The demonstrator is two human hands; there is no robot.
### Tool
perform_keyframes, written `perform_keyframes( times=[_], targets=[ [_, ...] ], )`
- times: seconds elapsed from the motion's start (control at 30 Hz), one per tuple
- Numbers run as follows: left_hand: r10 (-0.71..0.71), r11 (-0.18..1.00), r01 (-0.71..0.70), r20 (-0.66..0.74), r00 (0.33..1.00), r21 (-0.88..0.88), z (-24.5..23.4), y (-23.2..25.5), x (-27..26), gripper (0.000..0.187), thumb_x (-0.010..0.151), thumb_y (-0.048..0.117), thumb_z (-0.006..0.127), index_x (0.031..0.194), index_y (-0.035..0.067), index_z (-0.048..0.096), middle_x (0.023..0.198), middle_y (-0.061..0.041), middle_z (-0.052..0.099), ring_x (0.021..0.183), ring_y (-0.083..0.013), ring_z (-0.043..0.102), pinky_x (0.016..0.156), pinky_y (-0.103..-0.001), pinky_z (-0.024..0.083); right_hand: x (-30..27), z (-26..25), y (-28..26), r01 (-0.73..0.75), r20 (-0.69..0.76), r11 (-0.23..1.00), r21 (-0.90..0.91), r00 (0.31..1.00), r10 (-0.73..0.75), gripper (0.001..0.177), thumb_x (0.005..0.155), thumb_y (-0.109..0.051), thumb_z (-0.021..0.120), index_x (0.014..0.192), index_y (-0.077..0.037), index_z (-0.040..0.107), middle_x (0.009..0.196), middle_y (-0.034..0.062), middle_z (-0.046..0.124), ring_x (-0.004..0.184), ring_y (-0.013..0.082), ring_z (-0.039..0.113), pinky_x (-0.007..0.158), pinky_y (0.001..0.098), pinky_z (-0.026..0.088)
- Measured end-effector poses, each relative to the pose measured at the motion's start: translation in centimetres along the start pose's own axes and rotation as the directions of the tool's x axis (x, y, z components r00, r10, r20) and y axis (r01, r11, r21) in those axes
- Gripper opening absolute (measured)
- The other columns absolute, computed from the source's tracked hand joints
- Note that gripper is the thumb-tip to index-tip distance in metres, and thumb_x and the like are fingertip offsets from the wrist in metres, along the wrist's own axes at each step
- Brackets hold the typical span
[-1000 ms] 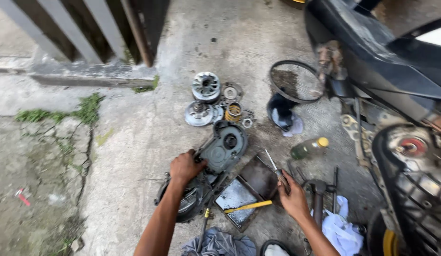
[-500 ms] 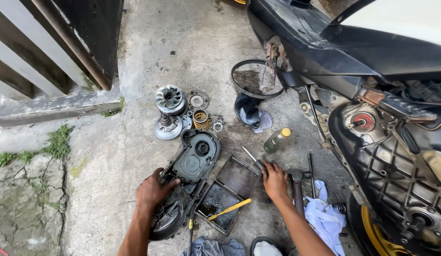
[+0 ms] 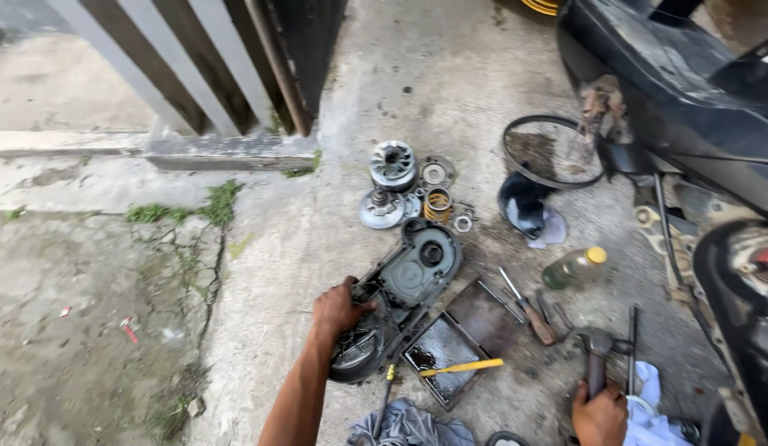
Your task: The person is sitting on the ground repairing a motorcycle engine casing. They use a screwdriver to pry at internal components and a hammer to tap parts into place. Various disassembled engine parts, including gears and a clutch assembly, are laid out on the concrete floor nearby.
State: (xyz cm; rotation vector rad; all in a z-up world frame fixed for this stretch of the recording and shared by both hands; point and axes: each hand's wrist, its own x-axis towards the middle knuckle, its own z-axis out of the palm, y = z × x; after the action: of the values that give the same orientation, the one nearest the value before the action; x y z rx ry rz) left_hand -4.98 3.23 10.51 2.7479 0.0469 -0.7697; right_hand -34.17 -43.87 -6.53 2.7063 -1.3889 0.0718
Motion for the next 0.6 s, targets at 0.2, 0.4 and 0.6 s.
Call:
perform_keyframes(
  times=[0.2, 0.4, 0.6],
  targets=[
    [0.026, 1.0, -0.026, -0.041, 0.999, -0.01, 1.6, -1.0, 1.3, 0.074, 0.077, 0.066, 0.071, 0.133, 0.021, 0.053, 0.084, -0.003, 0.075, 0.071, -0.0193, 0.071, 0.071, -0.038, 0.058, -0.8, -1.6, -0.1, 0.079, -0.159, 0.951, 0.3, 0.987, -0.032, 0.043, 0.098, -0.041, 0.069, 0.121, -0.004, 0.072, 0.094, 0.0256, 0.072, 0.076, 0.0484, 0.067, 0.068, 0.0541, 0.055],
    [0.03, 0.999, -0.031, -0.052, 0.998, -0.019, 1.7, -1.1, 1.3, 0.073, 0.079, 0.066, 0.069, 0.132, 0.019, 0.054, 0.08, -0.004, 0.074, 0.069, -0.0202, 0.07, 0.067, -0.037, 0.056, -3.7, -9.9, -2.7, 0.161, -0.124, 0.779, 0.606, 0.987, -0.107, 0.031, 0.103, -0.024, 0.065, 0.12, 0.0, 0.073, 0.08, 0.0219, 0.069, 0.063, 0.0396, 0.064, 0.06, 0.0449, 0.05],
    [0.01, 1.0, -0.01, -0.038, 0.999, -0.002, 1.8, -1.1, 1.5, 0.071, 0.079, 0.068, 0.069, 0.129, 0.02, 0.053, 0.082, -0.004, 0.073, 0.072, -0.0218, 0.07, 0.07, -0.038, 0.055, -4.1, -22.6, -12.9, -0.12, 0.192, 0.216, 0.969, 0.915, -0.355, 0.039, 0.103, -0.014, 0.051, 0.137, 0.005, 0.057, 0.091, 0.0187, 0.069, 0.071, 0.0265, 0.064, 0.061, 0.0411, 0.056]
  ],
)
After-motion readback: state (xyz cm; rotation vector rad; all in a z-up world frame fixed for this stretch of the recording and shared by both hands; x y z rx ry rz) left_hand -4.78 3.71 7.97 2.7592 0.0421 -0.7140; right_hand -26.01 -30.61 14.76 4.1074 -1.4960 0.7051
